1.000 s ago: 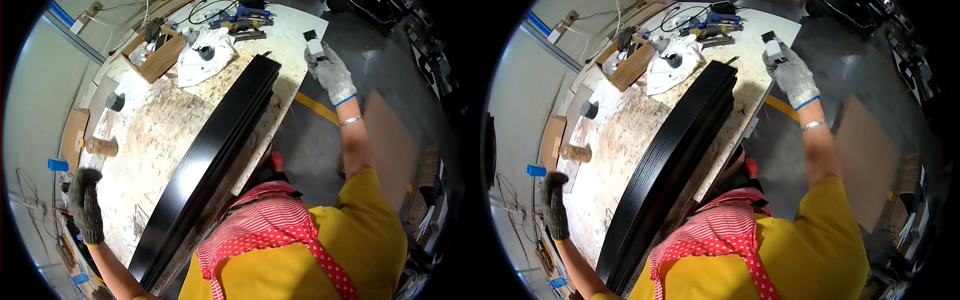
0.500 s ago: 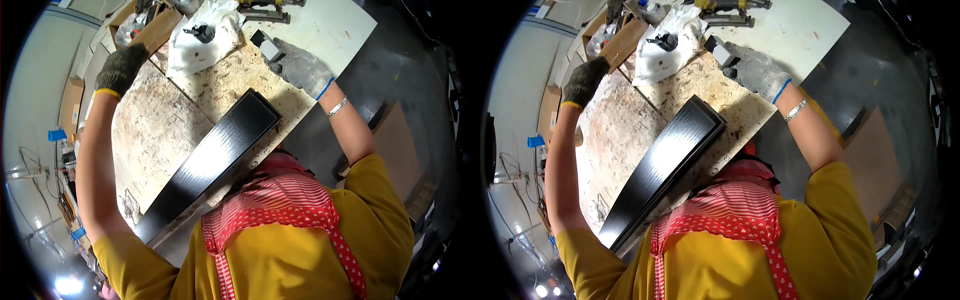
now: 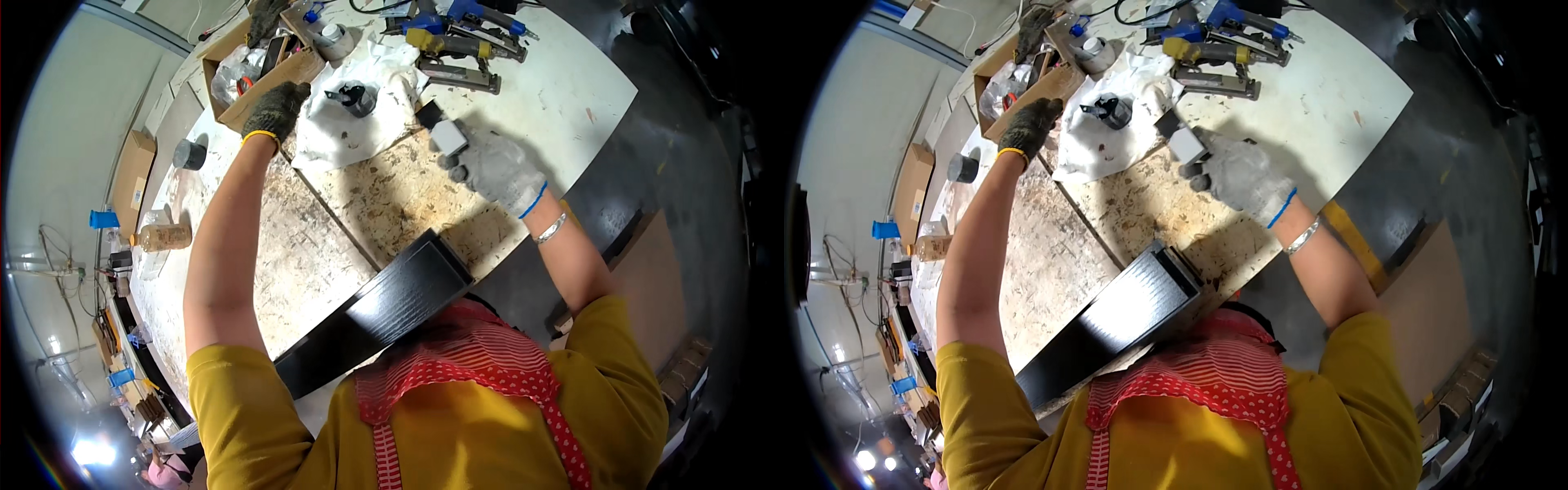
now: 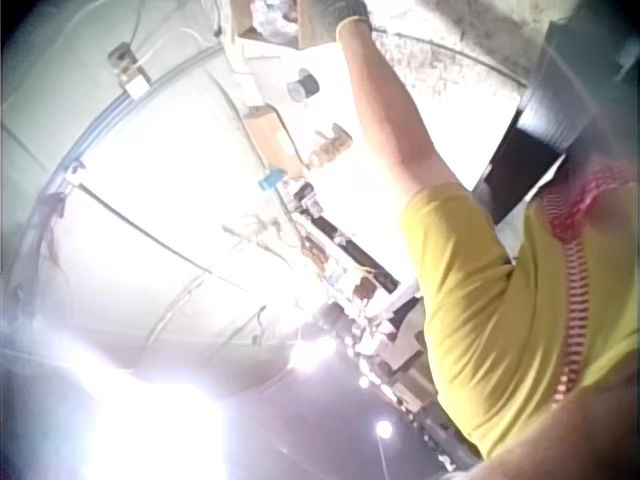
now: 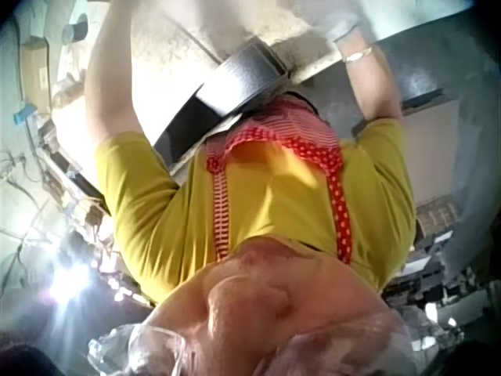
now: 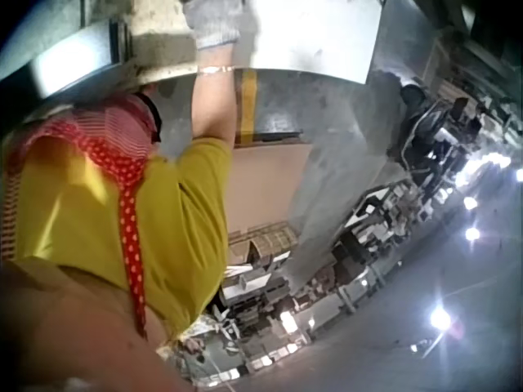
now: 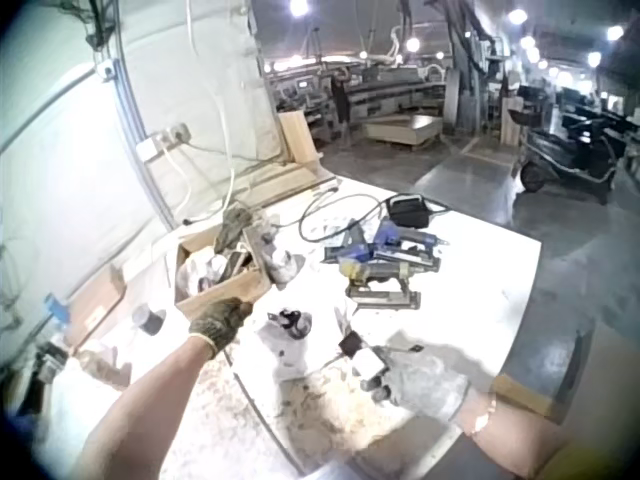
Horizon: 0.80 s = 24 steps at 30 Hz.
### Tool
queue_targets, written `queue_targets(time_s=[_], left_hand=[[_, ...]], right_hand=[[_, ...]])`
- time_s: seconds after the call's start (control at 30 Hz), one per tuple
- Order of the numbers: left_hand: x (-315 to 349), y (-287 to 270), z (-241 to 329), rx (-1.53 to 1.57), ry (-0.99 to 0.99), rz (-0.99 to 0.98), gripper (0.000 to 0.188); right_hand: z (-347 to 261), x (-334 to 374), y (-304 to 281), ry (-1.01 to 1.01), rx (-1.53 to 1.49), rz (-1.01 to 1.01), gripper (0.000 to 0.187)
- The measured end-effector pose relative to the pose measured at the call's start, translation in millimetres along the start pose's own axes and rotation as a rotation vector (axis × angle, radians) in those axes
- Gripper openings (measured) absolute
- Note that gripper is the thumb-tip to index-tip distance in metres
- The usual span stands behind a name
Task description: The person wipes long black metal rails with a white cloth, handling the rails one by one and cleaning all sides.
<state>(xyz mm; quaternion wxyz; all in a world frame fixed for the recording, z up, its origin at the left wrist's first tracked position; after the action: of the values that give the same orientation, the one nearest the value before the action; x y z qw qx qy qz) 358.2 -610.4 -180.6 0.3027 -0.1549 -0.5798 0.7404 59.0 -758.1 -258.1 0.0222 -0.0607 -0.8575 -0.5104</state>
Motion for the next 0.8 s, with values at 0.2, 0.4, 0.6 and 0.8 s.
queue_targets(time_s=[0.2, 0.4, 0.6, 0.8], left_hand=[[-38, 50, -26, 0.169, -0.097, -0.081, 0.043], [-22, 35, -2, 0.33, -0.124, -0.008, 0.031], [-8, 23, -16, 0.959, -0.302, 0.025, 0.016], [-1, 19, -33, 1.19, -0.342, -0.018, 0.016]], right_hand=[[14, -12, 18, 0.011, 0.076, -0.024, 0.04], [-19, -28, 35, -0.179, 0.653, 0.076, 0.058], [-61, -99, 63, -0.399, 1.681, 0.211, 0.055], [-53, -160, 79, -0.461, 1.904, 0.09, 0.045]])
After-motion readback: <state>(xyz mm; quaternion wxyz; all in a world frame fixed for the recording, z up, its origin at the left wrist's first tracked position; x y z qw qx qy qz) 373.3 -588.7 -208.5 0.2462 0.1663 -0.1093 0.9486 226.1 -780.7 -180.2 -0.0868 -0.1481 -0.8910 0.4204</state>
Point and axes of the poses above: each hand's wrist, its own x-axis away from the middle knuckle, its own y-axis out of the palm, z = x × y, the point moved 9 cm from there along -x, towards the middle knuckle, and after that the axes turned 7 degrees about -y, right-handed, at the moved point
